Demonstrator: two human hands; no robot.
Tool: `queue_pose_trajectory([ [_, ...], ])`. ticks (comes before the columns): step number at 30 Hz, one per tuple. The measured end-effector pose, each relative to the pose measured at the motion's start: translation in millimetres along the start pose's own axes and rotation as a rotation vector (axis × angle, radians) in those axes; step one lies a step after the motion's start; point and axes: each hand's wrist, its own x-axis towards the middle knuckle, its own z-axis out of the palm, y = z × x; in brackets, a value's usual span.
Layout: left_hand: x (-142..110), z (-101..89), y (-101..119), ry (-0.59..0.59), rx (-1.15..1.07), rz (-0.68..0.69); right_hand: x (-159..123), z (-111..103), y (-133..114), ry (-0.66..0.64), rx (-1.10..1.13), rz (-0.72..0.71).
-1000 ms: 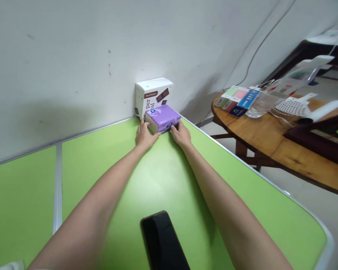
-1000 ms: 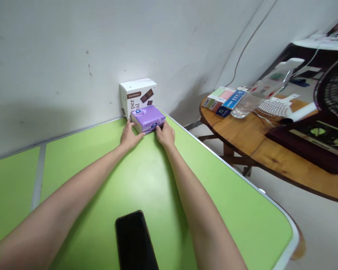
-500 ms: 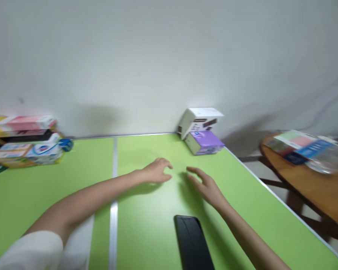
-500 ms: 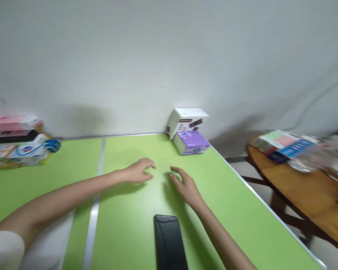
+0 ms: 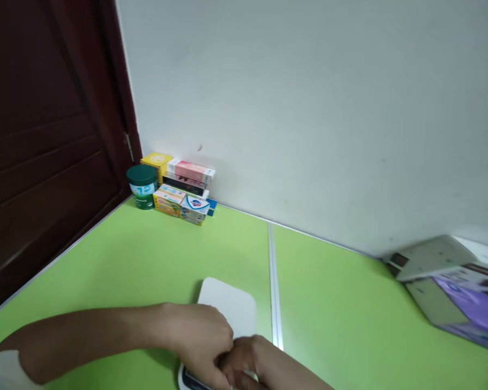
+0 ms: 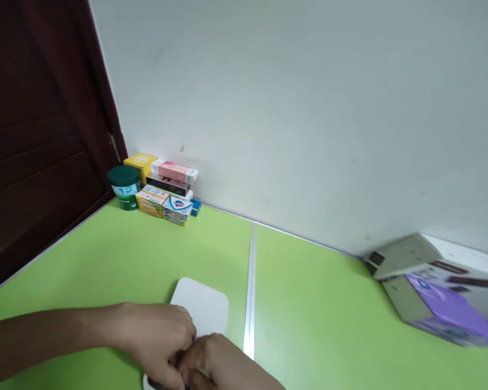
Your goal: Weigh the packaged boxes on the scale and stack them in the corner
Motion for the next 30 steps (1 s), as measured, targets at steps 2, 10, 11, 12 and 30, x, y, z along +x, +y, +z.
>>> queue_pose_trajectory([
  [2,-21,-8.2,-22,0.084,-0.107,-0.107,30,-12,-11,0.004,0.011,-0.044],
  [10,-22,-12.8,-134,0.934,-0.074,-0.459,150,-71,27,0.645,0.067,-0.075],
  [11,-19,-8.3,-144,0.977,-0.049,-0.471,163,-78,32,0.715,0.023,-0.068],
  [12,-17,-3.1,-153,1.008,-0.024,-0.475,175,-85,36,0.763,-0.018,-0.062],
  [30,-12,20.3,-174,0.867,0.229,-0.390,204,-115,39,0.891,0.120,-0.115],
])
